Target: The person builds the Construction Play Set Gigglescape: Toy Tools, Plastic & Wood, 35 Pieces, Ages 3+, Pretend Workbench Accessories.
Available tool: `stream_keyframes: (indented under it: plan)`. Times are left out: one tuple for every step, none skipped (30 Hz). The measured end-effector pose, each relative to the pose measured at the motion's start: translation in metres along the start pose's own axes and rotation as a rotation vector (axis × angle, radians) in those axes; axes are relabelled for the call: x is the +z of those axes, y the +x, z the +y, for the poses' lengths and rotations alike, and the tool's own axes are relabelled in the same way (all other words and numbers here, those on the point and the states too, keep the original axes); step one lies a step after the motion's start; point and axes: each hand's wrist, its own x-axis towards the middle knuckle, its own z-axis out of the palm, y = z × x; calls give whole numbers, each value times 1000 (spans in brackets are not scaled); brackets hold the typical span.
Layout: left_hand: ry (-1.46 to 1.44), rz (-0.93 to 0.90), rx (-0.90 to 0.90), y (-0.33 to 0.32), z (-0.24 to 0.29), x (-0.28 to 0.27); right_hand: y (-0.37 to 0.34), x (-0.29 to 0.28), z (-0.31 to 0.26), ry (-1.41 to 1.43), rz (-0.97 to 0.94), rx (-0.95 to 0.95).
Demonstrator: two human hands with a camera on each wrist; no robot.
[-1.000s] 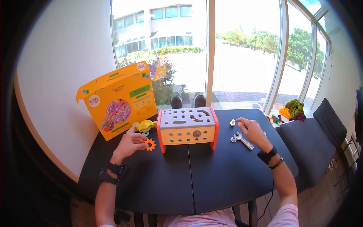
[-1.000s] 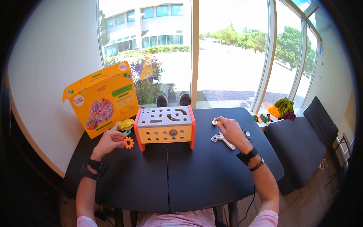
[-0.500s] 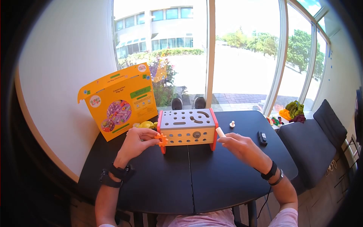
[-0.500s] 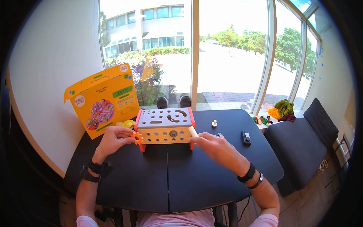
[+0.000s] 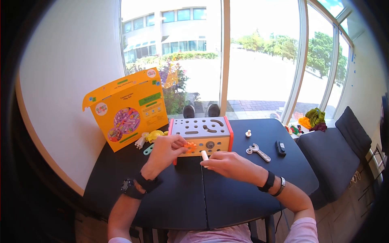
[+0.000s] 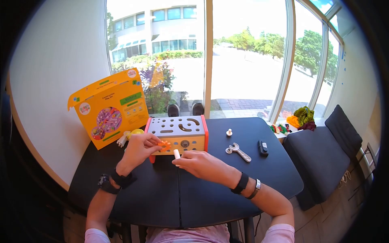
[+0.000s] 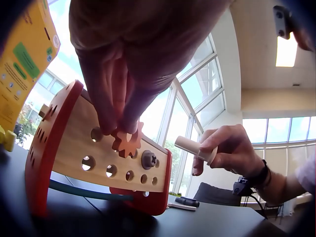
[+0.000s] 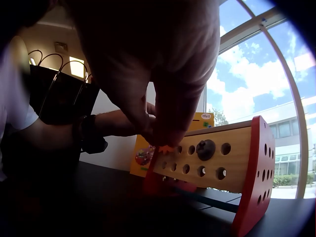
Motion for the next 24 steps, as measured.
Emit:
stream_keyframes:
  plan:
    - [-7, 1, 0, 2, -3, 4, 6, 7, 3, 0, 1, -26]
    - [-15, 2, 1, 3, -5, 8, 13, 13, 4, -5, -13, -12]
    - [-22, 3, 1, 4, -7, 11, 20, 19, 5, -11, -27, 2]
    - [-20, 11, 0, 5, -7, 12, 28, 23, 6, -16, -39, 13]
    - [-21, 18, -2, 4, -7, 15, 33, 26, 7, 0, -30, 9]
    - [-22, 25, -4, 4, -8, 16, 37, 29, 9, 15, -22, 6]
    - [-23, 34, 14, 4, -9, 16, 40, 30, 10, 31, -14, 3]
    - [-25, 43, 31, 4, -11, 17, 42, 32, 11, 45, 1, 13]
    - [-28, 52, 49, 4, -12, 18, 43, 33, 11, 60, 14, 24]
    - [-34, 56, 56, 4, -13, 18, 44, 34, 12, 75, 26, 34]
    - [-40, 60, 63, 3, -14, 18, 46, 37, 14, 72, 32, 45]
    - [-46, 64, 70, 2, -15, 18, 48, 39, 16, 69, 39, 56]
    - [-38, 67, 71, 2, -15, 18, 50, 39, 17, 65, 46, 66]
    - [-29, 71, 73, 2, -14, 18, 52, 38, 17, 110, 61, 111]
    - [-21, 74, 75, 2, -13, 17, 55, 36, 16, 155, 76, 155]
    - [-8, 88, 53, 1, -12, 16, 56, 35, 15, 199, 91, 200]
    - [4, 101, 32, 0, -11, 15, 57, 36, 17, 171, 108, 191]
    - [17, 113, 12, -1, -8, 14, 57, 37, 21, 142, 127, 183]
    - [113, 142, 30, -2, -1, 9, 58, 37, 23, 113, 147, 176]
    - [210, 170, 47, -4, 8, 3, 59, 34, 20, 7, 153, 197]
    - [307, 197, 63, -3, 13, -1, 61, 28, 12, -99, 158, 217]
    - [375, 243, 142, -1, 12, -3, 62, 25, 8, -203, 162, 238]
    - [443, 287, 220, 1, 8, -5, 63, 25, 11, -233, 180, 208]
    - [511, 332, 298, 2, 3, -6, 65, 27, 17, -262, 198, 179]
